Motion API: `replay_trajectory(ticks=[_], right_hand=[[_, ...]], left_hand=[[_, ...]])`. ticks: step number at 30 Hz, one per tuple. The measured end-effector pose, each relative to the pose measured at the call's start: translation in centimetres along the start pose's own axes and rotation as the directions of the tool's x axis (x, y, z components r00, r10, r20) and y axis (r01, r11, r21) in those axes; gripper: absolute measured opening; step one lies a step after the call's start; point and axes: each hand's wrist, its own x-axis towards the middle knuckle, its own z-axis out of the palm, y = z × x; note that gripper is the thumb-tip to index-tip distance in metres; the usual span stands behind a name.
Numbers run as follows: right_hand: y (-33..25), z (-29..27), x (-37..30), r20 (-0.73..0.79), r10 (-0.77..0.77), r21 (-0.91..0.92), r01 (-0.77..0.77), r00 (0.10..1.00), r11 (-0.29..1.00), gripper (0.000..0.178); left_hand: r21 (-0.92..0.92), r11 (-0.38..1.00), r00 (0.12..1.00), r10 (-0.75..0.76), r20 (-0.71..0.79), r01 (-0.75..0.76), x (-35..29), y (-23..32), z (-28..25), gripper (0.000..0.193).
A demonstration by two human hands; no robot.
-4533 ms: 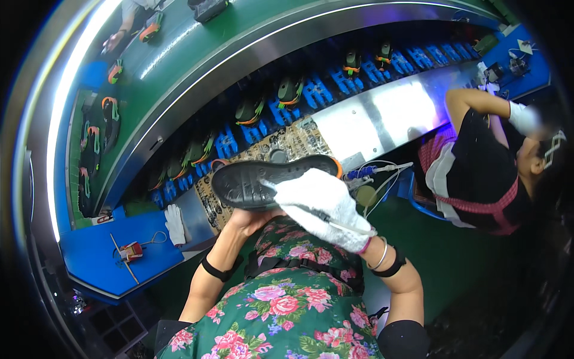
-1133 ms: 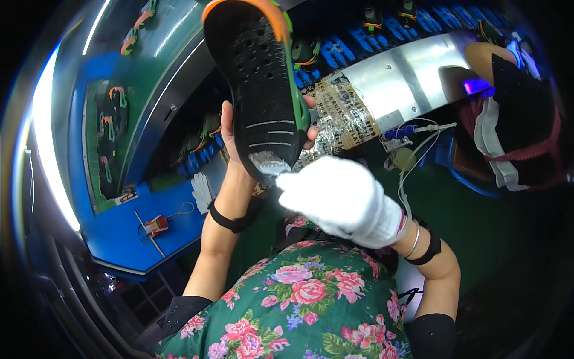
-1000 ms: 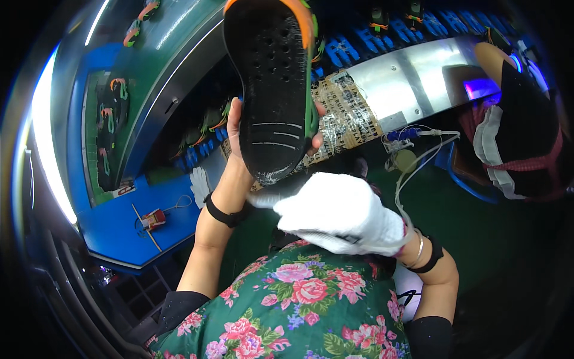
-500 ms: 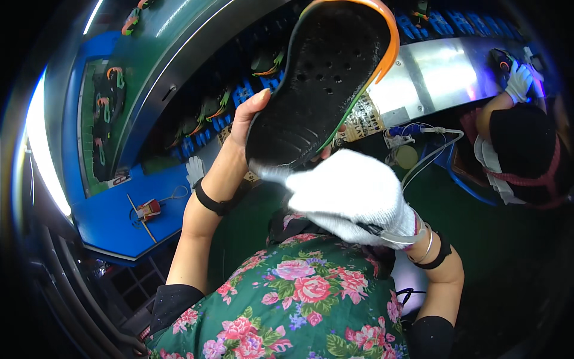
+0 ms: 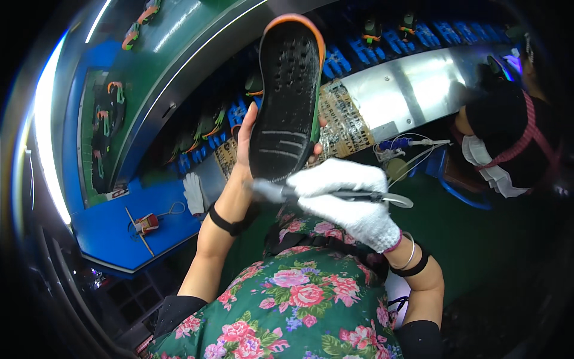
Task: Applying glue or adhesive to shoe soles using a brush at a production line.
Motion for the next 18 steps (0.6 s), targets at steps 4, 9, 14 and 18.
replay_trajectory(ticks=[4,9,14,18], right_hand=[[-1.9,-2.7,2.2,0.089,-0.257,-0.552,0.262,0.962,0.791,0.017],[-2.5,-5.4,5.9,0.153,-0.53,-0.81,0.413,0.834,0.416,0.023],[-1.2,-0.5,2.1,0.387,-0.425,-0.757,0.546,0.818,0.36,0.04],[-1.1,2.5,-0.9,0.333,-0.219,-0.413,0.351,0.917,0.84,0.024]], left_hand=[[-0.28,0.955,0.975,0.039,-0.22,-0.101,-1.7,-2.8,1.3,0.081],[-0.008,0.999,0.973,-0.034,-0.229,0.033,-2.9,-5.3,1.5,0.084],[-0.281,0.922,0.882,0.115,-0.457,-0.266,-3.9,-4.0,0.3,0.083],[-0.137,0.988,0.994,0.057,-0.092,-0.069,-3.8,-1.8,-1.8,0.079]])
